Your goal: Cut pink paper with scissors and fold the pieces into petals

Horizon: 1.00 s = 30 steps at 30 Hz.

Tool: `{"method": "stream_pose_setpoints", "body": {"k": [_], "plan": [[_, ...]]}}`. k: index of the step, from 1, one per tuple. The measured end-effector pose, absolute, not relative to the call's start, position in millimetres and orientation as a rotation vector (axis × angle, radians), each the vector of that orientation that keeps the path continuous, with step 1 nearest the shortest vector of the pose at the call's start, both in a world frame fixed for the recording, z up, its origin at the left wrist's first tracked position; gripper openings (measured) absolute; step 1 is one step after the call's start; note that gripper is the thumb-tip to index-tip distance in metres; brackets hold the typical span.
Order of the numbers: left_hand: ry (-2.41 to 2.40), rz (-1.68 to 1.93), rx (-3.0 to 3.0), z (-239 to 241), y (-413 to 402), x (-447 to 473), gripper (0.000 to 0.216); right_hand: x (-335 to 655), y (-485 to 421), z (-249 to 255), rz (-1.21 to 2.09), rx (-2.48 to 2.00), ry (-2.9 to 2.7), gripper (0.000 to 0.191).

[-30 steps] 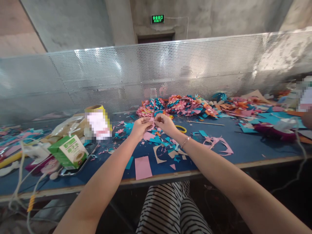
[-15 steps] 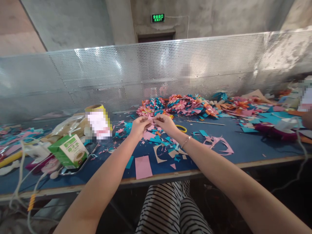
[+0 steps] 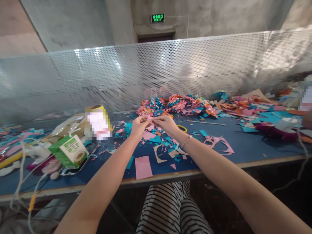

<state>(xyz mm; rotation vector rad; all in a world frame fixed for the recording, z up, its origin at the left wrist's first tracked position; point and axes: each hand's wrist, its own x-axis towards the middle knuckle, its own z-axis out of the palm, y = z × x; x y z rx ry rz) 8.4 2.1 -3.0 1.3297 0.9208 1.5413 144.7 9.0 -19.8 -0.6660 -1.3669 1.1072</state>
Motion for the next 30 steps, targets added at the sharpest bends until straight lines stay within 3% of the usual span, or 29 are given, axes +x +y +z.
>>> {"method": "stream_pose_setpoints", "body": {"k": [18, 30], "plan": [[0.954, 1.435, 1.419, -7, 6, 5, 0.027, 150, 4, -17, 1.371, -0.626, -1.338, 0.018], [0.984, 1.276, 1.625, -3, 1, 7, 0.019, 153, 22, -24, 0.561, -0.774, -1.628, 0.014]]}}
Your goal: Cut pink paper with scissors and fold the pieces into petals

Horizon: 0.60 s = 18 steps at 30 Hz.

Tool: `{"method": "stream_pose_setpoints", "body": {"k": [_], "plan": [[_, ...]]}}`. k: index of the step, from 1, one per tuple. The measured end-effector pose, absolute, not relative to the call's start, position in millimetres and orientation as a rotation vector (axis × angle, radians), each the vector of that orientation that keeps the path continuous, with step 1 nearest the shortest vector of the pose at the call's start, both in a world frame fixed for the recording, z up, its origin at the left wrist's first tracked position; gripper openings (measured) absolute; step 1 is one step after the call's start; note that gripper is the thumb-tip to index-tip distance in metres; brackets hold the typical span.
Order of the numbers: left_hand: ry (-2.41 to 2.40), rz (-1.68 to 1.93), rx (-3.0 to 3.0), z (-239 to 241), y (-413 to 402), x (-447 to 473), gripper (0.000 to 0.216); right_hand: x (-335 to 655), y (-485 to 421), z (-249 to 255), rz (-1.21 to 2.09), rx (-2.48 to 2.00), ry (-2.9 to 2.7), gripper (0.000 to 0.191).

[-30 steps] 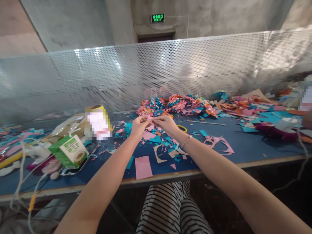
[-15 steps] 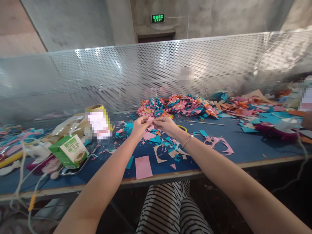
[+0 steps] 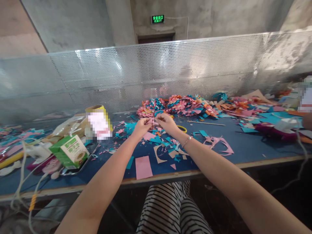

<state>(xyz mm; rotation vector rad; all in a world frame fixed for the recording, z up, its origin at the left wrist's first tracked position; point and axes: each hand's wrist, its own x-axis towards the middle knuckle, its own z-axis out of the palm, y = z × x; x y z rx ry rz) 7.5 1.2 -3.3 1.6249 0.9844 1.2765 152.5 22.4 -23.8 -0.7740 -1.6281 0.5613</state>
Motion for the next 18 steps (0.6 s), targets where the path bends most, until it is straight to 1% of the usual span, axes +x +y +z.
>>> {"method": "stream_pose_setpoints", "body": {"k": [3, 7, 10, 12, 18], "plan": [[0.967, 1.194, 1.768, -2, -1, 7, 0.021, 152, 11, -17, 0.414, -0.757, -1.726, 0.012], [0.98, 1.117, 1.871, -5, 1, 7, 0.024, 153, 5, -14, 0.372, -0.778, -1.87, 0.01], [1.04, 1.133, 1.861, -8, 5, 7, 0.018, 155, 6, -14, 0.374, -0.833, -1.884, 0.006], [1.038, 1.163, 1.838, -10, 6, 8, 0.017, 155, 7, -14, 0.384, -0.842, -1.882, 0.006], [1.022, 1.245, 1.759, -9, 4, 8, 0.026, 155, 10, -16, 0.356, -0.799, -1.92, 0.007]]}}
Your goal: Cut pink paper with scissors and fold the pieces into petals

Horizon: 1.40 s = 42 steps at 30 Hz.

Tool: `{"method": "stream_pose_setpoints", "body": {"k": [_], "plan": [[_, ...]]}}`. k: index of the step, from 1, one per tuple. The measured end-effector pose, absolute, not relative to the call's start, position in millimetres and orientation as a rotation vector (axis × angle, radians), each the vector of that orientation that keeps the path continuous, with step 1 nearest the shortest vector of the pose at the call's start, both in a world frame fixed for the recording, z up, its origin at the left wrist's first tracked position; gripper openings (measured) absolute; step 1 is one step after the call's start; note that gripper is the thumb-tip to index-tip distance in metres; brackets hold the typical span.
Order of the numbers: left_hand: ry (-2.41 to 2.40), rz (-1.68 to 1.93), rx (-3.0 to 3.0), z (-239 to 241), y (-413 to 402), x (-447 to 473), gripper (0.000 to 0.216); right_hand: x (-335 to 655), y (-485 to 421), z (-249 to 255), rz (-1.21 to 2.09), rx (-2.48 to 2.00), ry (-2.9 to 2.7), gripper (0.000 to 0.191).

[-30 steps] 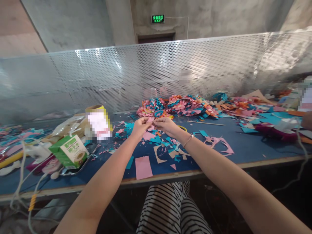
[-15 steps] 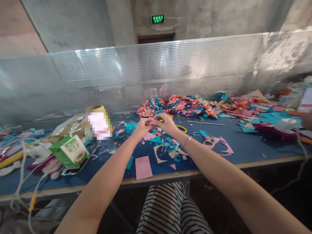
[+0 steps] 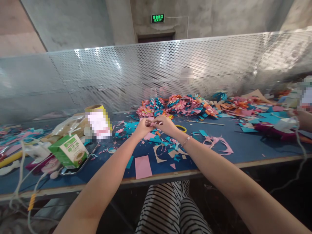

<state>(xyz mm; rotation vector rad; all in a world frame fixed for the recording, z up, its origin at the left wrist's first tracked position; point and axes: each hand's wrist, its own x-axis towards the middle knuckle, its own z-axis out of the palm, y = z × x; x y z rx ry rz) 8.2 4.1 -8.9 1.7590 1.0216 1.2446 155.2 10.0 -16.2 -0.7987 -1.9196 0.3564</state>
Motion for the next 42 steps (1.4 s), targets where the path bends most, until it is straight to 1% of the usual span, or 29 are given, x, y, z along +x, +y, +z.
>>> {"method": "stream_pose_setpoints", "body": {"k": [3, 5, 10, 13, 17, 23, 28, 35, 42], "plan": [[1.116, 1.303, 1.654, -7, 1, 9, 0.031, 157, 13, -19, 0.334, -0.797, -1.889, 0.007], [1.136, 1.332, 1.539, -5, 0, 10, 0.029, 158, 15, -19, 0.285, -0.785, -1.848, 0.007], [0.976, 1.159, 1.068, 0, 1, 10, 0.005, 162, 16, -16, 0.186, -0.726, -1.792, 0.007], [0.874, 1.094, 0.901, 5, 0, 8, 0.014, 162, 17, -18, 0.162, -0.609, -1.865, 0.009], [0.85, 1.144, 0.925, 6, -2, 7, 0.008, 161, 20, -22, 0.147, -0.53, -1.897, 0.009], [0.799, 1.205, 1.038, 3, -4, 7, 0.019, 162, 24, -25, 0.115, -0.505, -1.885, 0.009], [0.781, 1.214, 1.099, 2, -4, 6, 0.022, 166, 22, -26, 0.11, -0.515, -1.921, 0.011], [0.811, 1.21, 1.138, 3, -5, 7, 0.024, 169, 17, -23, 0.001, -0.503, -2.022, 0.014], [0.765, 1.272, 1.136, 2, -4, 8, 0.029, 169, 22, -26, 0.029, -0.541, -1.977, 0.014]]}}
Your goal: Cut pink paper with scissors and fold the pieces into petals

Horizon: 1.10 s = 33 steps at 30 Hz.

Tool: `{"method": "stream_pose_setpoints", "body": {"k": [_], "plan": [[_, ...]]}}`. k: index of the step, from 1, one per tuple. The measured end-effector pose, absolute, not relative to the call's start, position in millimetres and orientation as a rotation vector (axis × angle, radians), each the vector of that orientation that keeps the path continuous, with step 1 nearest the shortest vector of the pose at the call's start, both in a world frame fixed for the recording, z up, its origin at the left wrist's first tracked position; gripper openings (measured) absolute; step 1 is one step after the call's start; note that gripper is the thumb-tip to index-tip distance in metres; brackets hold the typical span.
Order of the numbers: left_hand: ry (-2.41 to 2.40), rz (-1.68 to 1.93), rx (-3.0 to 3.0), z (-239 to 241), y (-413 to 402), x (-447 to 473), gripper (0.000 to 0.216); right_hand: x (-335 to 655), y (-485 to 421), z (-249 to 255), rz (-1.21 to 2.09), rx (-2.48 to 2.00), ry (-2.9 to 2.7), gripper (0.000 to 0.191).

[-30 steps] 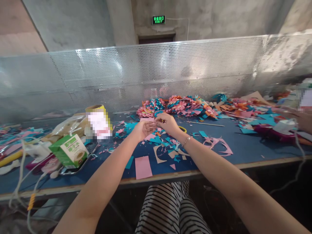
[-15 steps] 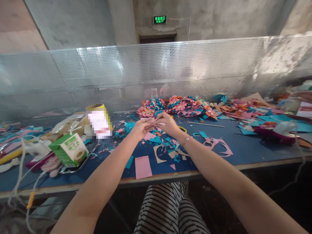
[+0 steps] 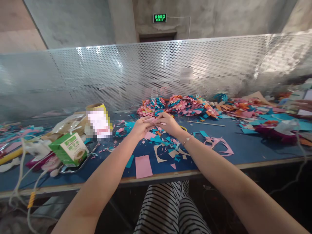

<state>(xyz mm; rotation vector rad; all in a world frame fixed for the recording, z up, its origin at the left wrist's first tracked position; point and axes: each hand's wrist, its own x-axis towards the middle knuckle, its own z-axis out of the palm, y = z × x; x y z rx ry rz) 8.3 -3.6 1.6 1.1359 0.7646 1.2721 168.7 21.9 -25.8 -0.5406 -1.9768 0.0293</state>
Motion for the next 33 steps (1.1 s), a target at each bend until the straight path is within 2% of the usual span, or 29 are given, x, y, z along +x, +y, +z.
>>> {"method": "stream_pose_setpoints", "body": {"k": [12, 23, 33], "plan": [[0.779, 1.338, 1.213, -5.2, -0.3, 11.9, 0.034, 164.7, 24.4, -20.6, 0.287, -0.734, -1.914, 0.008], [0.902, 1.374, 1.332, -2.8, -2.4, 14.0, 0.036, 162.0, 26.3, -24.2, 0.253, -0.737, -1.873, 0.009], [0.868, 1.366, 1.214, -3.4, 0.9, 15.8, 0.026, 162.2, 22.4, -21.9, 0.211, -0.73, -1.959, 0.007]]}}
